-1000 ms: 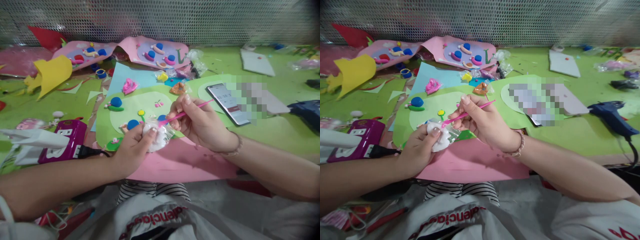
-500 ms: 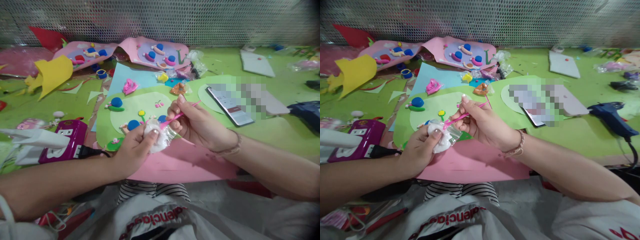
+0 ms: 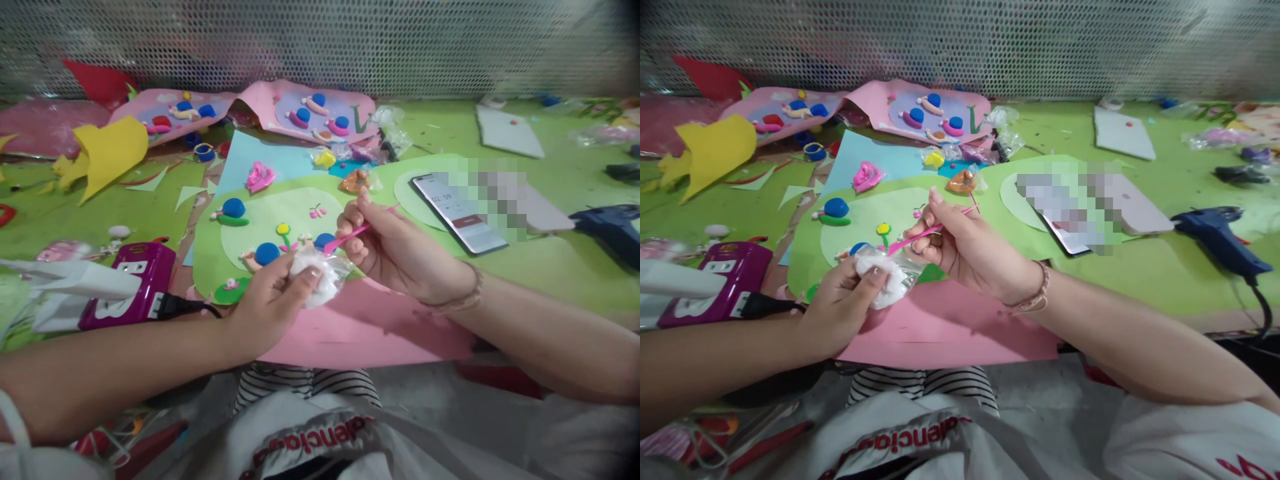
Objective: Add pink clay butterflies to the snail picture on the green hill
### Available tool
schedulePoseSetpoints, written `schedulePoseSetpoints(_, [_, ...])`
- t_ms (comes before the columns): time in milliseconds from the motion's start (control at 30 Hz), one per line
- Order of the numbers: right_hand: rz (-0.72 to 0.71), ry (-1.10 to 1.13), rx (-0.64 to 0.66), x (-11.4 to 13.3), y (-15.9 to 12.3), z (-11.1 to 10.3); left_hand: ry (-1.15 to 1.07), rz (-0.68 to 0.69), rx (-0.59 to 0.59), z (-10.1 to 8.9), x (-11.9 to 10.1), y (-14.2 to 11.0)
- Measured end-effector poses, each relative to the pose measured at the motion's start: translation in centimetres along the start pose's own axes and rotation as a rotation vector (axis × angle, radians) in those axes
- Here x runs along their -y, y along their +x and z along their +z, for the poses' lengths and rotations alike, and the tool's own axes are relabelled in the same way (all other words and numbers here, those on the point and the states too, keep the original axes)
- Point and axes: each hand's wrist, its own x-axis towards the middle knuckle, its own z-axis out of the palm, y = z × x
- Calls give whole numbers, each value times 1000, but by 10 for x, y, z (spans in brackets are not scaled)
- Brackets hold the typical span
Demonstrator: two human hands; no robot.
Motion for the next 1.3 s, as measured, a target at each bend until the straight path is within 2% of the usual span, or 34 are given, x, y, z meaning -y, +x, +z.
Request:
schedulePoseSetpoints(167, [-54,-26,-34,3,1,0,54,-3,12,0,-5,0])
schedulePoseSetpoints(233, [-84,-28,-48,5,2,-2,169,67,93,-1,-7,-1])
schedulePoseSetpoints(333, [-134,-16,-58,6,3,-4,340,248,241,-3,-9,-3])
schedulePoseSetpoints(400, [-170,-34,-60,6,4,-5,396,321,278,-4,-10,-4])
schedulePoseSetpoints(467, [-204,-81,-66,6,4,-6,429,333,273,-4,-10,-3])
schedulePoseSetpoints(600, [-330,-160,8,5,2,-8,441,275,218,-4,-9,-3])
schedulePoseSetpoints(700, [-481,-203,91,3,0,-8,343,172,181,-5,-5,-4])
schedulePoseSetpoints(800, [-566,-306,33,2,-1,-8,192,57,143,-5,-1,-7])
schedulePoseSetpoints(933, [-559,-424,-83,1,-2,-7,49,-32,90,-4,2,-8])
schedulePoseSetpoints(1300, [-548,-346,100,-4,-1,-11,-11,-113,81,-3,4,-6])
